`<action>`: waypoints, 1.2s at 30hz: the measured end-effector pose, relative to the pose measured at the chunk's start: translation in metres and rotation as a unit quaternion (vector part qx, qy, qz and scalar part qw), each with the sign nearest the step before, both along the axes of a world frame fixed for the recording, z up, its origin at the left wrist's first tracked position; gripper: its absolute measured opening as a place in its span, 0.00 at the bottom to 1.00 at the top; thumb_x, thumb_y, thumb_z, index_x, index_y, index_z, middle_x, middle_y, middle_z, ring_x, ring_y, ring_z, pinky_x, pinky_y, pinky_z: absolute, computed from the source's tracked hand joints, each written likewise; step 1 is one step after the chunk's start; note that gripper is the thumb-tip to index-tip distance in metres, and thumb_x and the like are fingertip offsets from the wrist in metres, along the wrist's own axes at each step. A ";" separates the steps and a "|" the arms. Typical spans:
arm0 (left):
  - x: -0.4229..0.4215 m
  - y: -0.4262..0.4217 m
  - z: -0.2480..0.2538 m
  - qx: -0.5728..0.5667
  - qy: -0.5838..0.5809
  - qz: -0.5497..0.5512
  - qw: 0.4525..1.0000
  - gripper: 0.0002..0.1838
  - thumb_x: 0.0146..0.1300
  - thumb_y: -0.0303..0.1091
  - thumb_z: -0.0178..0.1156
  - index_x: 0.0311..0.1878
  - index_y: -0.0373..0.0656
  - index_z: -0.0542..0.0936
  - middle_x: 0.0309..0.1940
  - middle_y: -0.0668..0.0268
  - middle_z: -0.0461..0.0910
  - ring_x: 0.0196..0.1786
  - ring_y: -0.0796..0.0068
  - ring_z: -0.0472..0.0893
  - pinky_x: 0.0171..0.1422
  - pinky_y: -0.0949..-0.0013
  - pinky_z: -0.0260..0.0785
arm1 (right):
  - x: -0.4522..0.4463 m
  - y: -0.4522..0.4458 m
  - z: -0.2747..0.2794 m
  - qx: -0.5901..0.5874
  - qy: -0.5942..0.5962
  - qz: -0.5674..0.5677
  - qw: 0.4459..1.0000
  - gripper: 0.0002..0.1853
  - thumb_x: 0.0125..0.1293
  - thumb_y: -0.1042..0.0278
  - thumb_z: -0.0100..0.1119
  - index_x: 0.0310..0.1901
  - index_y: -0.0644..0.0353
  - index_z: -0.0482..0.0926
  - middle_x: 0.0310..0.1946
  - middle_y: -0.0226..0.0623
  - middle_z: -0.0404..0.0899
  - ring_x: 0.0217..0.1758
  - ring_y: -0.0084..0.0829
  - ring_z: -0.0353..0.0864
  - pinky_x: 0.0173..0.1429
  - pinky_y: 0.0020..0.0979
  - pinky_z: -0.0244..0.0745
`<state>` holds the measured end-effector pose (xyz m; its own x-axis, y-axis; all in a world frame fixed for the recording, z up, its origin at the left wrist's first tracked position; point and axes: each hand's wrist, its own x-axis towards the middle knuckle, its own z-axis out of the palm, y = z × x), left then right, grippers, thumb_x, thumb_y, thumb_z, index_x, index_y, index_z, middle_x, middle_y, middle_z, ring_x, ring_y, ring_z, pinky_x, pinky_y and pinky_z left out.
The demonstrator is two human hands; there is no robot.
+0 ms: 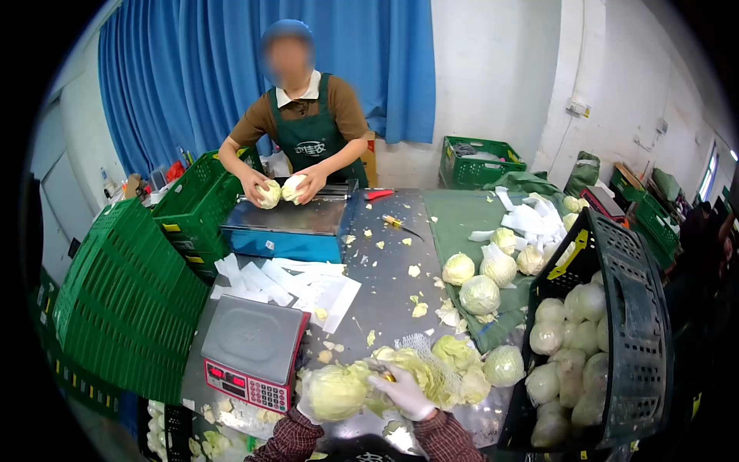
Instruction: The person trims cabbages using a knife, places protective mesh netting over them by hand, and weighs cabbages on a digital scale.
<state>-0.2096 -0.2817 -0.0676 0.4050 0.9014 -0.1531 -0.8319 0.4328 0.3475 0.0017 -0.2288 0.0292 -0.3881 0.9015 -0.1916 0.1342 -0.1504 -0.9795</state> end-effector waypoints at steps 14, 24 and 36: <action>-0.122 0.195 -0.006 0.010 0.293 0.308 0.905 0.29 0.61 0.36 0.60 0.64 0.38 0.64 0.57 0.56 0.72 0.57 0.61 0.76 0.58 0.59 0.73 | 0.007 -0.065 -0.005 0.082 0.024 0.148 0.985 0.26 0.59 0.69 0.66 0.59 0.63 0.69 0.40 0.32 0.79 0.39 0.22 0.76 0.46 0.27 0.73; -0.276 0.310 -0.109 -0.102 0.767 0.276 0.570 0.43 0.48 0.54 0.67 0.64 0.42 0.65 0.56 0.54 0.72 0.56 0.59 0.72 0.63 0.61 0.63 | 0.044 -0.055 -0.034 -0.125 -0.067 -0.076 0.987 0.31 0.61 0.60 0.65 0.62 0.66 0.67 0.46 0.43 0.79 0.44 0.28 0.78 0.48 0.29 0.75; 0.105 0.213 0.049 0.454 0.599 -0.123 0.648 0.37 0.50 0.40 0.72 0.63 0.40 0.68 0.58 0.54 0.73 0.60 0.64 0.74 0.65 0.64 0.66 | 0.070 -0.071 -0.027 -0.079 0.004 -0.303 0.950 0.18 0.64 0.68 0.58 0.55 0.61 0.73 0.32 0.34 0.77 0.31 0.20 0.74 0.34 0.25 0.71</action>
<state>-0.1044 -0.0692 -0.0189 0.6350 0.7703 0.0575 0.3257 -0.3345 0.8843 0.0716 -0.2996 0.0019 0.1899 0.9201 -0.3425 -0.0309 -0.3431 -0.9388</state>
